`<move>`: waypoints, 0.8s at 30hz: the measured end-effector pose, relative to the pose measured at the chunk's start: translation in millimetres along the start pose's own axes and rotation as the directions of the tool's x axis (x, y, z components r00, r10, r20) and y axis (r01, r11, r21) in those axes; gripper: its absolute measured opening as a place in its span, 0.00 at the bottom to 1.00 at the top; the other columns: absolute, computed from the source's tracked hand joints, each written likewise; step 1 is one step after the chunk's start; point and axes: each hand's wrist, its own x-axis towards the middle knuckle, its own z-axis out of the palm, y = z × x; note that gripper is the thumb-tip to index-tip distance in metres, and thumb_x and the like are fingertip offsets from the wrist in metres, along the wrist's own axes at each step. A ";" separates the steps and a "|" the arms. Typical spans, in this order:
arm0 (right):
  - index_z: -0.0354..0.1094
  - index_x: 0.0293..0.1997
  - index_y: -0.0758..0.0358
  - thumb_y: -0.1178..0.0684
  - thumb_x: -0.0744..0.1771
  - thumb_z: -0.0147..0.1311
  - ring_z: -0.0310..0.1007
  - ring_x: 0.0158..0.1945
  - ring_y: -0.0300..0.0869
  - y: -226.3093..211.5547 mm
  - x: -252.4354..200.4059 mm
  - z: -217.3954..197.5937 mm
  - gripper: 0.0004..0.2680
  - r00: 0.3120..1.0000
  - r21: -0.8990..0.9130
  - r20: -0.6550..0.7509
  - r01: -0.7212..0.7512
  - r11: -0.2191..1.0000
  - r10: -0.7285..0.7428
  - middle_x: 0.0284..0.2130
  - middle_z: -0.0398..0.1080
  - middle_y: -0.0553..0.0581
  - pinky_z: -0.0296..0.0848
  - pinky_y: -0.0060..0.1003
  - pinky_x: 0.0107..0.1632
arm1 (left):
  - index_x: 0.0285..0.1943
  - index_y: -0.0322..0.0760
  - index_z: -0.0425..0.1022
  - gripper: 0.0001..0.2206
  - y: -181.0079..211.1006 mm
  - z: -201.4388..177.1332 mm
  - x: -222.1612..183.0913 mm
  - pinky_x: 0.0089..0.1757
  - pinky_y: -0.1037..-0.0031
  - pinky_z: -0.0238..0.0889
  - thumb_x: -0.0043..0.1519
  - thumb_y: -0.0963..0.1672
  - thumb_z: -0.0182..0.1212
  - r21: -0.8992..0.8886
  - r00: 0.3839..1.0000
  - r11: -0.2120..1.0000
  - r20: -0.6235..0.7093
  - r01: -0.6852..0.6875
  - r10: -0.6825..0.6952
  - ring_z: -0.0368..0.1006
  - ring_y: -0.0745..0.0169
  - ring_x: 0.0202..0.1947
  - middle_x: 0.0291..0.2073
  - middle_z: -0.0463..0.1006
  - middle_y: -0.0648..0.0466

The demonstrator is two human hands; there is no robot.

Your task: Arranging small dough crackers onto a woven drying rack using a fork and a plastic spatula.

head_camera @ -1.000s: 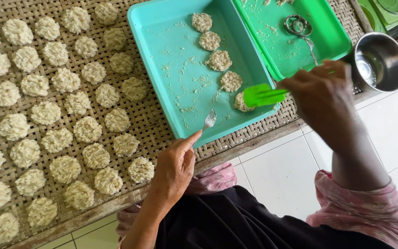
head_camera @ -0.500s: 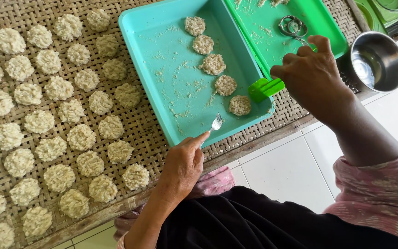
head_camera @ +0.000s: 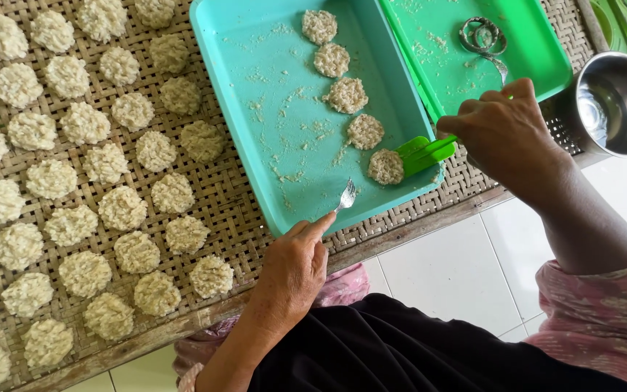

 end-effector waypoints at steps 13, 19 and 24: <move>0.74 0.51 0.38 0.52 0.68 0.54 0.75 0.34 0.39 -20.9 -0.3 13.4 0.09 0.999 0.375 0.051 -0.005 0.927 -0.015 0.36 0.79 0.46 0.61 0.43 0.52 | 0.62 0.28 0.74 0.20 -9.7 -8.0 -8.3 0.19 0.80 0.68 0.59 0.35 0.52 -0.159 0.989 0.983 -0.128 -0.088 0.068 0.70 0.66 0.17 0.30 0.81 0.45; 0.76 0.49 0.49 0.54 0.66 0.56 0.72 0.18 0.38 -7.4 5.3 -19.7 0.08 0.997 0.574 -0.003 0.062 0.817 -0.073 0.39 0.80 0.51 0.75 0.33 0.23 | 0.67 0.40 0.74 0.21 -36.1 -71.8 -67.2 0.15 0.84 0.51 0.63 0.38 0.52 -0.357 0.965 0.930 -0.202 0.087 -0.168 0.56 0.73 0.13 0.19 0.74 0.59; 0.77 0.47 0.52 0.57 0.62 0.63 0.60 0.15 0.36 -28.7 30.4 -78.8 0.10 0.938 0.560 -0.276 0.336 0.757 -0.211 0.21 0.75 0.49 0.64 0.33 0.24 | 0.66 0.35 0.74 0.21 -43.5 -114.8 -110.2 0.16 0.84 0.49 0.63 0.36 0.50 -0.426 0.846 0.904 -0.479 0.008 -0.234 0.57 0.74 0.13 0.21 0.75 0.56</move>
